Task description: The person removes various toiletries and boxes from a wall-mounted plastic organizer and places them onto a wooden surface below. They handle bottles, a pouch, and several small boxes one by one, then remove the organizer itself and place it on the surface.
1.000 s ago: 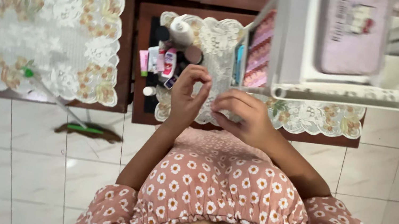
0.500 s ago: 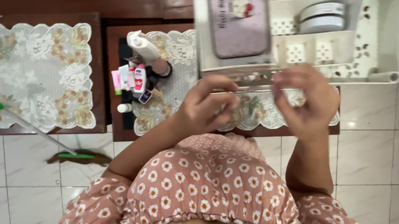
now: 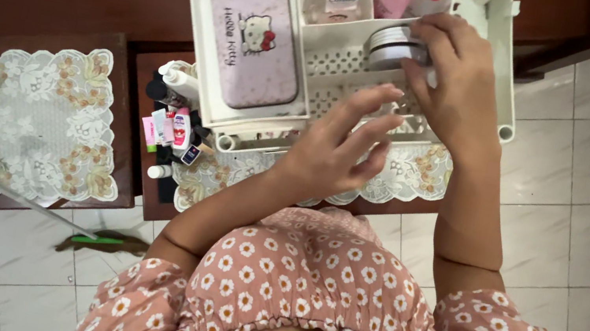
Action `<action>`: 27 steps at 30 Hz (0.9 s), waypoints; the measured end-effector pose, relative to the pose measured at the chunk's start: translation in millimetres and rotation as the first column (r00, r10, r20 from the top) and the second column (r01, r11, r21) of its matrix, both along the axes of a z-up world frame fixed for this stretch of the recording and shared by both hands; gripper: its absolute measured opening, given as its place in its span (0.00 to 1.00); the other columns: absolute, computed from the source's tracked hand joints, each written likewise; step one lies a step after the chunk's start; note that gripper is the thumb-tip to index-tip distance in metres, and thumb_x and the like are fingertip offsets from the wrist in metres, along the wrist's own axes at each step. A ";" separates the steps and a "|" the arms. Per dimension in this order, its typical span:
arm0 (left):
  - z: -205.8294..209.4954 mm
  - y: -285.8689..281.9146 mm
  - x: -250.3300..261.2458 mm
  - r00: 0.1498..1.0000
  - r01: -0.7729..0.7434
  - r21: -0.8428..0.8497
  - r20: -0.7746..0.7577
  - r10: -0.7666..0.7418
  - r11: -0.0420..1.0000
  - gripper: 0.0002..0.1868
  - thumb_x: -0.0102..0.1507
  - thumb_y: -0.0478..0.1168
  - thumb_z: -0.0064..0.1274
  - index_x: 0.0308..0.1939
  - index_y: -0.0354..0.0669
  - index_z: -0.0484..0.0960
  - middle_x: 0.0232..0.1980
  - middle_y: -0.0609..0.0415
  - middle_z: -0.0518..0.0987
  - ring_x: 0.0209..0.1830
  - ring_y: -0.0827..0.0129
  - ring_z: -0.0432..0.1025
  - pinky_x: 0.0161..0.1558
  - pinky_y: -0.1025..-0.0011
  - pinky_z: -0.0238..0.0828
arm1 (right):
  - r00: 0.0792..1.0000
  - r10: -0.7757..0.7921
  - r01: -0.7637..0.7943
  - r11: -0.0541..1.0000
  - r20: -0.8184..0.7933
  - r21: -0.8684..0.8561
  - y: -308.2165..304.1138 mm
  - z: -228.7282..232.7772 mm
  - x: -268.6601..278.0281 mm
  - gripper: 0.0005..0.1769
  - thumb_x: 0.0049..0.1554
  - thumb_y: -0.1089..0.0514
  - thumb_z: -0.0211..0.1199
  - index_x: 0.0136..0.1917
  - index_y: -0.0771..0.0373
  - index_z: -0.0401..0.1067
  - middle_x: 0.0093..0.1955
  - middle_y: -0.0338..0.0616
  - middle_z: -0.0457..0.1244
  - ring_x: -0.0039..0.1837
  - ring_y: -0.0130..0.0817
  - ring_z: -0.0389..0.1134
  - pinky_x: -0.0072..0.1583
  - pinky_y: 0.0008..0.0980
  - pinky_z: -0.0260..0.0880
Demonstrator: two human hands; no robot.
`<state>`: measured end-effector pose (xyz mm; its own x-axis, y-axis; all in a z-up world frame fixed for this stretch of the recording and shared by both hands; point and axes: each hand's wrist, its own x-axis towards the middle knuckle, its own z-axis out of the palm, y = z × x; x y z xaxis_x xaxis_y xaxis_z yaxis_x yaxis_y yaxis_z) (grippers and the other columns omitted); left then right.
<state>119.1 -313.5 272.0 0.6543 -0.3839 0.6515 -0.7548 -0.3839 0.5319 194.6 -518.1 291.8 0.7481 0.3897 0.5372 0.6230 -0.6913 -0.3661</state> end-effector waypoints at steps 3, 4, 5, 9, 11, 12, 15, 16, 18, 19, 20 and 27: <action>4.2 -17.0 8.4 0.993 -0.038 -0.027 -0.116 0.035 0.999 0.27 0.68 0.34 0.60 0.68 0.42 0.65 0.74 0.44 0.63 0.74 0.48 0.67 0.69 0.61 0.72 | 1.000 0.012 -0.013 0.999 -0.022 -0.033 -6.8 0.5 4.6 0.26 0.56 0.65 0.74 0.66 0.63 0.72 0.68 0.46 0.64 0.65 0.53 0.65 0.67 0.45 0.66; 4.9 -19.9 10.6 0.989 -0.052 -0.039 -0.141 0.046 0.998 0.29 0.67 0.34 0.60 0.69 0.41 0.64 0.74 0.43 0.62 0.74 0.46 0.66 0.71 0.60 0.71 | 1.000 0.013 -0.014 0.999 -0.021 -0.047 -8.3 0.6 5.1 0.27 0.55 0.65 0.74 0.67 0.63 0.72 0.67 0.46 0.64 0.65 0.52 0.65 0.67 0.45 0.67; 5.4 -22.7 12.7 0.985 -0.065 -0.051 -0.166 0.055 0.997 0.30 0.67 0.34 0.60 0.70 0.40 0.63 0.74 0.41 0.62 0.75 0.45 0.65 0.72 0.58 0.70 | 0.999 0.027 -0.029 0.999 -0.040 -0.026 -9.1 0.4 5.9 0.26 0.56 0.65 0.74 0.67 0.62 0.72 0.67 0.45 0.64 0.65 0.52 0.65 0.66 0.44 0.67; 5.9 -28.8 16.0 0.968 -0.119 -0.067 -0.231 0.101 0.991 0.32 0.67 0.33 0.61 0.71 0.39 0.61 0.74 0.39 0.62 0.74 0.43 0.65 0.71 0.57 0.70 | 0.991 0.080 -0.080 0.997 -0.107 0.010 -10.1 0.8 10.6 0.26 0.56 0.67 0.73 0.67 0.62 0.73 0.67 0.47 0.64 0.62 0.51 0.66 0.63 0.43 0.70; 4.6 -30.9 18.1 0.970 -0.127 -0.067 -0.218 0.110 0.990 0.32 0.67 0.33 0.61 0.71 0.39 0.61 0.74 0.39 0.62 0.75 0.43 0.65 0.72 0.56 0.69 | 0.985 0.116 -0.116 0.993 -0.131 0.003 -12.4 3.4 13.6 0.27 0.54 0.68 0.72 0.67 0.63 0.72 0.67 0.49 0.64 0.61 0.52 0.66 0.61 0.44 0.70; 3.5 -31.7 18.6 0.970 -0.132 -0.067 -0.212 0.115 0.989 0.32 0.66 0.33 0.61 0.70 0.38 0.61 0.74 0.39 0.61 0.75 0.42 0.64 0.73 0.56 0.69 | 0.980 0.138 -0.140 0.990 -0.141 -0.001 -13.5 4.8 15.4 0.28 0.54 0.68 0.72 0.67 0.64 0.72 0.66 0.50 0.63 0.61 0.53 0.66 0.61 0.44 0.69; -0.4 -34.1 19.5 0.962 -0.191 -0.039 -0.206 0.179 0.981 0.32 0.67 0.33 0.61 0.70 0.39 0.62 0.74 0.40 0.62 0.75 0.43 0.65 0.73 0.56 0.69 | 0.970 0.203 -0.208 0.978 -0.133 -0.025 -15.4 6.8 21.4 0.29 0.54 0.67 0.72 0.69 0.67 0.70 0.66 0.53 0.63 0.63 0.55 0.65 0.63 0.46 0.68; -1.5 -35.0 19.8 0.957 -0.199 -0.031 -0.223 0.187 0.979 0.31 0.67 0.33 0.61 0.70 0.38 0.63 0.74 0.40 0.62 0.74 0.43 0.65 0.72 0.56 0.69 | 0.967 0.223 -0.229 0.973 -0.124 -0.035 -16.2 7.0 23.3 0.30 0.54 0.66 0.72 0.69 0.68 0.70 0.65 0.54 0.63 0.64 0.56 0.65 0.64 0.47 0.67; -3.3 -34.8 19.1 0.944 -0.218 -0.011 -0.256 0.208 0.976 0.31 0.67 0.34 0.60 0.70 0.38 0.63 0.75 0.40 0.62 0.74 0.43 0.65 0.71 0.56 0.70 | 0.965 0.214 -0.226 0.972 -0.154 -0.067 -17.7 6.5 25.4 0.30 0.55 0.65 0.71 0.70 0.67 0.70 0.66 0.54 0.63 0.65 0.55 0.64 0.66 0.47 0.65; -4.2 -34.1 18.3 0.942 -0.225 -0.012 -0.258 0.215 0.974 0.31 0.67 0.34 0.60 0.70 0.38 0.63 0.75 0.40 0.62 0.74 0.43 0.65 0.71 0.55 0.70 | 0.962 0.213 -0.229 0.970 -0.170 -0.081 -17.7 5.6 26.1 0.30 0.55 0.64 0.71 0.70 0.67 0.69 0.66 0.54 0.63 0.66 0.55 0.63 0.67 0.47 0.63; -5.0 -33.2 17.5 0.940 -0.232 -0.013 -0.261 0.221 0.973 0.30 0.67 0.34 0.60 0.70 0.38 0.63 0.75 0.40 0.61 0.74 0.43 0.65 0.71 0.55 0.70 | 0.969 0.202 -0.220 0.968 -0.140 -0.124 -17.1 4.2 26.1 0.30 0.55 0.64 0.71 0.71 0.67 0.70 0.66 0.53 0.63 0.67 0.53 0.63 0.68 0.48 0.61; -3.4 -27.4 5.7 0.951 -0.257 0.043 -0.164 0.261 0.965 0.30 0.66 0.35 0.61 0.69 0.39 0.64 0.75 0.40 0.60 0.75 0.42 0.63 0.72 0.54 0.67 | 0.971 0.238 -0.235 0.948 -0.011 -0.212 -20.3 5.2 26.6 0.32 0.56 0.57 0.73 0.71 0.65 0.68 0.69 0.51 0.61 0.71 0.50 0.60 0.73 0.50 0.52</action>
